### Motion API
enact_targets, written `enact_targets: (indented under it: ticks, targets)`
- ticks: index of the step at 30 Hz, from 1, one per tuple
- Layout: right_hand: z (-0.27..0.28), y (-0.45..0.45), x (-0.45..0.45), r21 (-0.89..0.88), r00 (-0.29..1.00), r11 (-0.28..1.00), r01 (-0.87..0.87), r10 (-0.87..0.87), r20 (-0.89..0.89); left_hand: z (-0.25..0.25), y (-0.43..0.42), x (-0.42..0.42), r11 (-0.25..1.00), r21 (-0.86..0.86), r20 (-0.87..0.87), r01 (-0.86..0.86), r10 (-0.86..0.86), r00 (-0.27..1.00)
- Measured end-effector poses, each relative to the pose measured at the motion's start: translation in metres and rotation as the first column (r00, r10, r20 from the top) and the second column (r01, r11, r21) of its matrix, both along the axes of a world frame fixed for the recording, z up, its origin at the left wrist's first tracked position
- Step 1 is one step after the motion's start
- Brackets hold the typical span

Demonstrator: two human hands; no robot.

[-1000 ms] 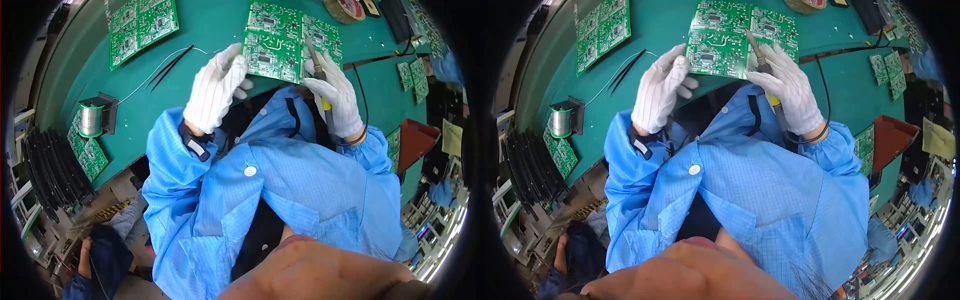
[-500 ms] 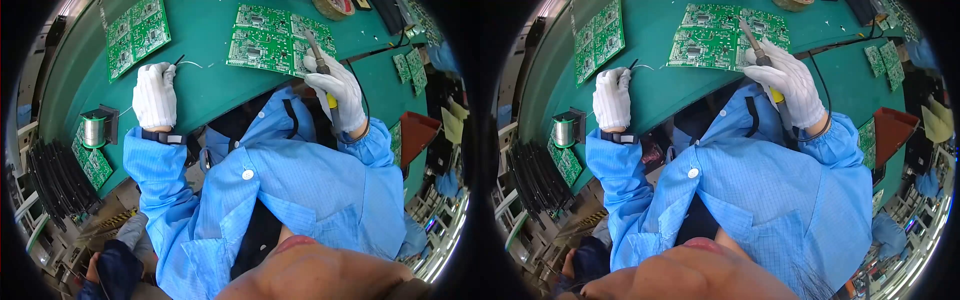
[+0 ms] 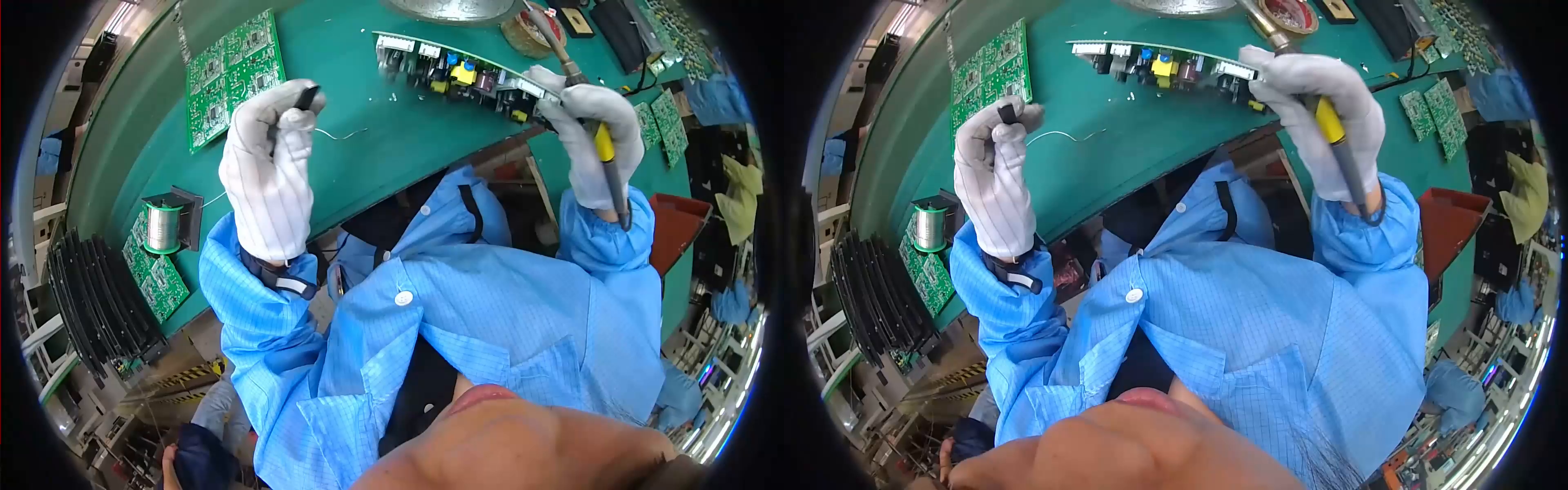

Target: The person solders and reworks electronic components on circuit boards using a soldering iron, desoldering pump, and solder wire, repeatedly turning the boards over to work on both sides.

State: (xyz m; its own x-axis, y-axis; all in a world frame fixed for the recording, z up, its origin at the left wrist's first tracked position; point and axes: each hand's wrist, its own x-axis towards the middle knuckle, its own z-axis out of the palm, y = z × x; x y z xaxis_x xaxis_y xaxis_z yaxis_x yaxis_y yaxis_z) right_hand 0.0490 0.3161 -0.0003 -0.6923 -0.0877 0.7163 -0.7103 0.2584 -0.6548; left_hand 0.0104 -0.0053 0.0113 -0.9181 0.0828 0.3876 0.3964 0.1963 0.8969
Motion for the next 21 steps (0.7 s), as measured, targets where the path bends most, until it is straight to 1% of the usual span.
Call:
enact_targets:
  ticks: [1,2,3,4,5,7,8,9,10,11,12,13,15,16,17,18,20,21]
  targets:
    - [0.010,0.000,-0.001,-0.042,0.999,0.999,-0.025,0.026,0.034,0.002,0.002,-0.001,1.000,0.002,-0.006,-0.001,0.001,1.000]
    - [0.015,0.000,-0.004,-0.041,0.999,0.999,-0.028,0.029,0.027,0.007,0.005,-0.003,1.000,-0.025,-0.026,0.005,-0.005,1.000]
    - [0.020,0.000,-0.006,-0.048,0.993,0.997,-0.062,0.067,0.101,0.011,0.006,-0.006,0.999,-0.054,-0.045,0.009,-0.011,0.999]
    - [0.024,0.000,-0.008,-0.059,0.979,0.994,-0.096,0.105,0.174,0.013,0.008,-0.014,0.988,-0.156,-0.158,0.005,-0.030,0.987]
    - [0.028,-0.001,-0.013,-0.058,0.980,0.993,-0.100,0.109,0.166,0.019,0.016,-0.018,0.993,-0.062,-0.116,0.096,-0.103,0.988]
    - [0.034,-0.003,-0.021,0.148,0.982,0.978,-0.145,0.125,0.139,0.027,0.024,-0.025,0.969,-0.033,0.028,0.244,-0.243,0.970]
    - [0.042,-0.003,-0.021,0.255,0.984,0.964,-0.082,0.038,0.175,0.029,0.029,-0.023,0.963,-0.206,0.020,0.173,-0.173,0.985]
    - [0.055,-0.005,-0.021,0.255,0.985,0.963,-0.081,0.039,0.166,0.027,0.032,-0.025,0.955,-0.270,-0.093,0.126,-0.156,0.983]
    - [0.072,-0.010,-0.019,0.554,0.994,0.825,0.109,-0.099,-0.048,0.025,0.032,-0.027,0.950,-0.293,-0.151,0.105,-0.155,0.976]
    - [0.083,-0.017,-0.015,0.746,0.944,0.579,0.328,-0.160,-0.290,0.023,0.032,-0.028,0.946,-0.313,-0.206,0.085,-0.155,0.966]
    - [0.089,-0.027,-0.008,0.725,0.951,0.616,0.308,-0.214,-0.223,0.022,0.033,-0.027,0.945,-0.315,-0.209,0.085,-0.157,0.965]
    - [0.087,-0.037,-0.010,0.722,0.950,0.618,0.312,-0.219,-0.223,0.020,0.033,-0.026,0.945,-0.320,-0.226,0.061,-0.138,0.964]
    - [0.077,-0.060,-0.013,0.568,0.981,0.802,0.184,-0.115,-0.155,0.022,0.034,-0.023,0.943,-0.331,-0.242,0.044,-0.130,0.962]
    - [0.074,-0.071,-0.015,0.541,0.994,0.835,0.103,-0.109,-0.021,0.025,0.033,-0.020,0.946,-0.316,-0.127,0.074,-0.120,0.985]
    - [0.064,-0.079,-0.024,0.502,0.994,0.858,0.109,-0.090,-0.063,0.028,0.032,-0.019,0.950,-0.297,-0.013,0.098,-0.106,0.994]
    - [0.052,-0.083,-0.032,0.476,0.996,0.875,0.092,-0.073,-0.057,0.029,0.028,-0.020,0.950,-0.299,-0.022,0.094,-0.105,0.994]
    - [0.047,-0.086,-0.040,0.450,0.997,0.891,0.066,-0.046,-0.057,0.028,0.017,-0.023,0.939,-0.343,-0.232,0.010,-0.095,0.968]
    - [0.046,-0.085,-0.041,0.461,0.998,0.885,0.069,-0.056,-0.043,0.029,0.012,-0.021,0.939,-0.341,-0.280,-0.036,-0.065,0.958]
